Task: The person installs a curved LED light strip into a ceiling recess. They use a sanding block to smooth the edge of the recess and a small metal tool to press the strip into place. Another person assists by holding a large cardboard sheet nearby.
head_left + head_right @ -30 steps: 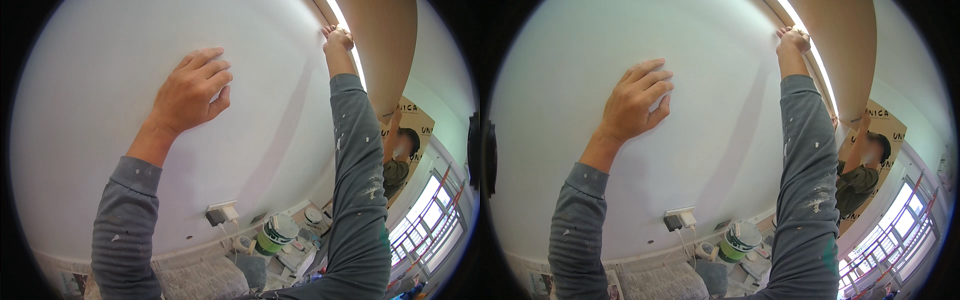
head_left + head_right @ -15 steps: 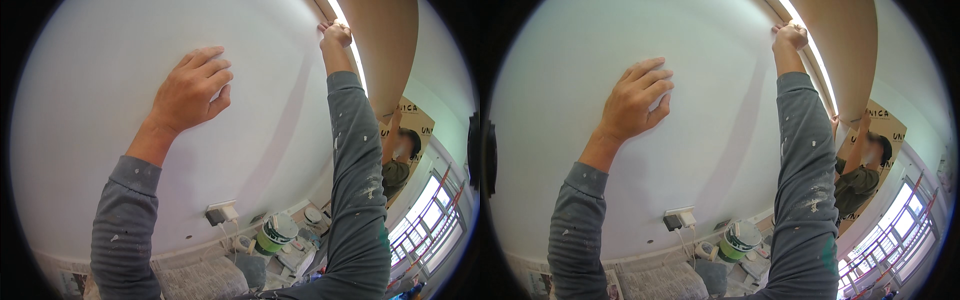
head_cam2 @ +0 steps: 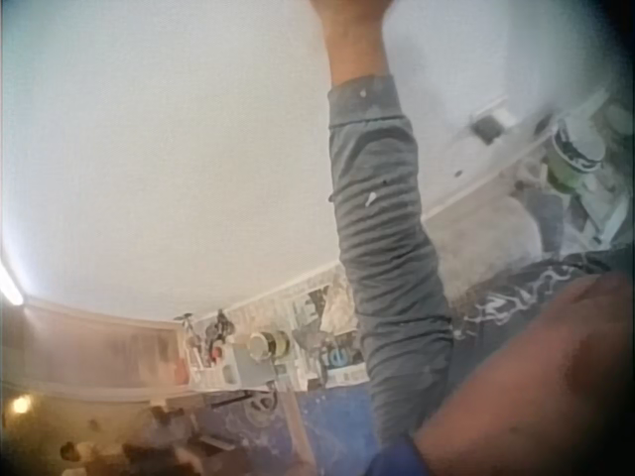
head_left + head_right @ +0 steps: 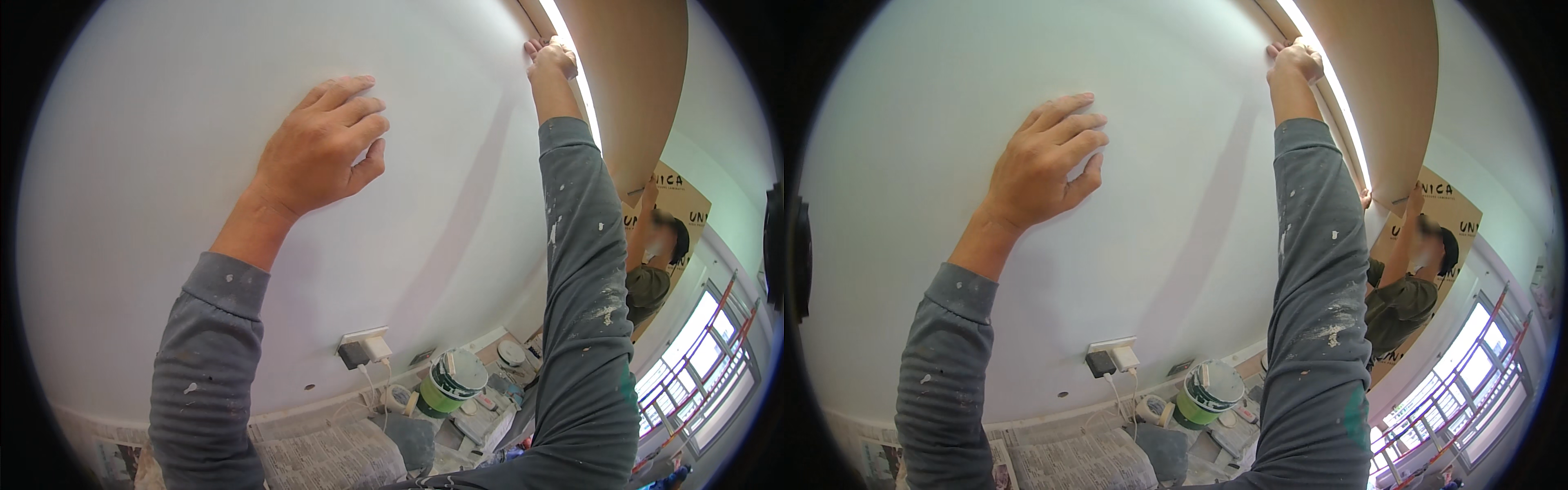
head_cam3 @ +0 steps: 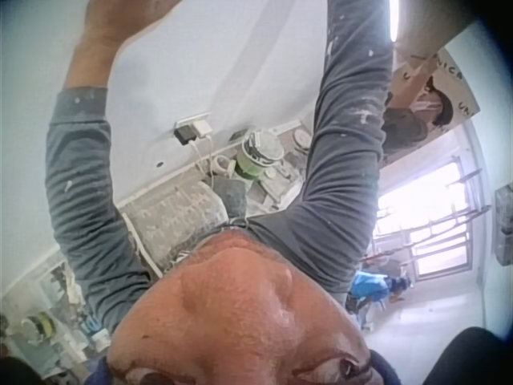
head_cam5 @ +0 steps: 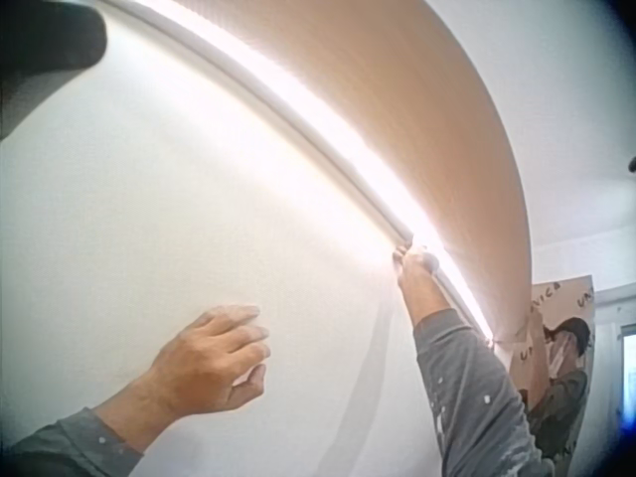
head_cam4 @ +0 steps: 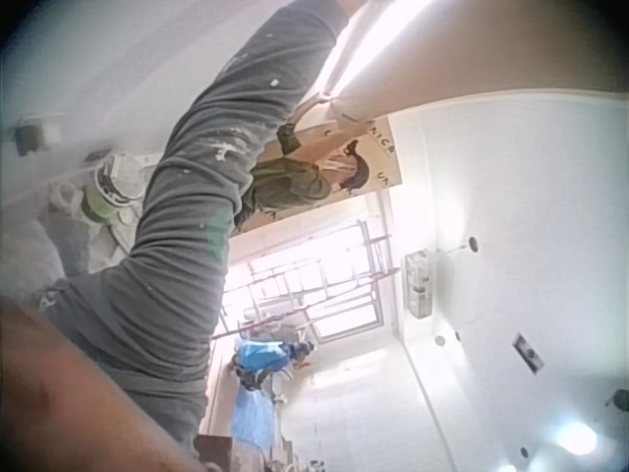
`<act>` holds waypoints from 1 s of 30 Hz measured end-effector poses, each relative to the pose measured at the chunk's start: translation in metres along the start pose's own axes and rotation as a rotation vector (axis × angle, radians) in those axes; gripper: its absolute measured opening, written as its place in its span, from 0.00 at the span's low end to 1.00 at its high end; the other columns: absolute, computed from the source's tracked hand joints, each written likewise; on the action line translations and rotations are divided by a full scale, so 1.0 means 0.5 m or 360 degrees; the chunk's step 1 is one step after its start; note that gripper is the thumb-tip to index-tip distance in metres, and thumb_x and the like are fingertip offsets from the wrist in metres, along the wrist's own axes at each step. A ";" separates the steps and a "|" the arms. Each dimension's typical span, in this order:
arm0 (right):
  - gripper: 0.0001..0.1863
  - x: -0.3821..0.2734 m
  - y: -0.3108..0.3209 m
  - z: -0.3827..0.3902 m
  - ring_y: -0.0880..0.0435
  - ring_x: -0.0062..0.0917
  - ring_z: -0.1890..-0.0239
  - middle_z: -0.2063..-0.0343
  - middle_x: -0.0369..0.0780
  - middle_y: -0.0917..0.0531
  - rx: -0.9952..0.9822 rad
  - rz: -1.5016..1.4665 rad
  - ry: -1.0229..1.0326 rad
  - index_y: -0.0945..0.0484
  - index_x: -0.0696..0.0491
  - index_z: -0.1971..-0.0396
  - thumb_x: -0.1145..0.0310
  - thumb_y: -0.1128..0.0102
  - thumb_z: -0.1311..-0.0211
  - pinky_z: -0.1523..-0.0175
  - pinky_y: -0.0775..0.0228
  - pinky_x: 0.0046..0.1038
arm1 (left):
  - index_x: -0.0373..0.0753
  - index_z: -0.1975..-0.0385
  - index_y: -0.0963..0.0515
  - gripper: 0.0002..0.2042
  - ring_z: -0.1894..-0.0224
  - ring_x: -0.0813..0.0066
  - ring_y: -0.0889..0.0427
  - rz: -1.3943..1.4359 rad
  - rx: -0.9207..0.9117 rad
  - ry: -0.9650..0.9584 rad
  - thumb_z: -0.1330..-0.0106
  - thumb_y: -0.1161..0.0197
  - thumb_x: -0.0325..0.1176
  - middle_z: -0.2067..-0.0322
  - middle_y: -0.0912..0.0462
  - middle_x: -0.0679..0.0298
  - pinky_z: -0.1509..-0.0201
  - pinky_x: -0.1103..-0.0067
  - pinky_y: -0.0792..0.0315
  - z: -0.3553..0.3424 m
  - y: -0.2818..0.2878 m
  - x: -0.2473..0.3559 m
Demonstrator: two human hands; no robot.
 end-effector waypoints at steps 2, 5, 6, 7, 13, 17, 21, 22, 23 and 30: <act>0.10 0.001 0.003 0.003 0.12 0.36 0.69 0.63 0.50 0.20 0.0015 -0.0004 0.0001 0.30 0.68 0.60 0.74 0.46 0.21 0.61 0.06 0.38 | 0.40 0.65 0.17 0.05 0.39 0.60 0.18 0.0009 0.0003 0.0000 0.40 0.31 0.26 0.55 0.12 0.64 0.36 0.64 0.23 0.001 -0.002 0.000; 0.10 -0.004 0.000 0.014 0.13 0.36 0.70 0.64 0.49 0.20 0.0009 -0.0020 -0.0026 0.30 0.67 0.60 0.74 0.46 0.21 0.60 0.06 0.38 | 0.40 0.65 0.17 0.05 0.39 0.60 0.18 0.0001 0.0009 -0.0004 0.40 0.31 0.27 0.55 0.12 0.64 0.36 0.64 0.23 0.003 0.001 0.000; 0.09 -0.005 -0.003 0.019 0.13 0.35 0.70 0.64 0.49 0.20 0.0002 -0.0028 -0.0040 0.30 0.67 0.60 0.74 0.46 0.21 0.59 0.06 0.38 | 0.40 0.65 0.17 0.05 0.39 0.60 0.18 -0.0011 0.0009 -0.0006 0.40 0.31 0.27 0.55 0.12 0.64 0.36 0.64 0.23 0.003 0.004 0.000; 0.08 -0.005 0.001 0.016 0.12 0.35 0.68 0.62 0.49 0.20 0.0002 -0.0003 -0.0030 0.29 0.65 0.56 0.74 0.46 0.21 0.61 0.06 0.35 | 0.41 0.65 0.17 0.05 0.39 0.60 0.18 -0.0011 0.0011 -0.0008 0.40 0.32 0.27 0.55 0.12 0.64 0.36 0.64 0.23 0.004 0.002 0.001; 0.09 -0.008 0.010 0.025 0.12 0.33 0.65 0.60 0.48 0.19 -0.0010 0.0011 0.0041 0.29 0.63 0.49 0.74 0.47 0.21 0.63 0.06 0.29 | 0.41 0.65 0.17 0.04 0.39 0.60 0.18 0.0020 0.0014 0.0002 0.40 0.32 0.27 0.56 0.12 0.65 0.37 0.64 0.23 0.010 0.000 0.002; 0.08 -0.014 0.008 0.031 0.12 0.32 0.66 0.60 0.47 0.19 -0.0007 -0.0028 0.0078 0.29 0.63 0.49 0.74 0.49 0.21 0.62 0.05 0.30 | 0.41 0.65 0.17 0.05 0.39 0.60 0.18 0.0002 0.0018 -0.0001 0.40 0.31 0.27 0.56 0.12 0.65 0.37 0.64 0.23 0.014 0.000 0.002; 0.08 -0.019 0.015 0.025 0.13 0.33 0.66 0.61 0.47 0.20 -0.0052 0.0037 0.0150 0.30 0.63 0.50 0.74 0.49 0.21 0.62 0.05 0.32 | 0.41 0.65 0.17 0.05 0.39 0.60 0.18 0.0020 0.0028 0.0001 0.40 0.31 0.26 0.56 0.12 0.65 0.37 0.64 0.23 0.015 -0.001 0.004; 0.08 -0.020 0.013 0.031 0.13 0.32 0.67 0.61 0.46 0.20 -0.0056 0.0050 0.0140 0.31 0.63 0.50 0.74 0.49 0.21 0.62 0.05 0.31 | 0.41 0.65 0.17 0.05 0.39 0.60 0.18 0.0022 0.0029 0.0003 0.40 0.31 0.26 0.56 0.12 0.64 0.37 0.64 0.23 0.014 -0.001 0.005; 0.08 -0.020 0.010 0.037 0.13 0.32 0.67 0.62 0.46 0.20 -0.0060 0.0064 0.0130 0.31 0.63 0.50 0.75 0.49 0.21 0.62 0.05 0.31 | 0.40 0.65 0.17 0.05 0.39 0.60 0.18 0.0020 0.0021 0.0002 0.40 0.31 0.26 0.56 0.12 0.64 0.37 0.64 0.23 0.015 -0.001 0.004; 0.06 -0.007 0.006 0.027 0.15 0.30 0.70 0.65 0.45 0.20 -0.0068 0.0049 0.0070 0.31 0.63 0.56 0.75 0.47 0.21 0.61 0.06 0.34 | 0.40 0.65 0.17 0.05 0.39 0.59 0.18 0.0027 0.0024 0.0007 0.41 0.31 0.26 0.56 0.12 0.64 0.37 0.64 0.23 0.020 -0.001 0.002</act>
Point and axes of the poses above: each hand's wrist, its own z-axis away from the middle knuckle, its own y-axis out of the back of the hand, x = y × z, the point moved 10 cm from there along -z, towards the middle knuckle
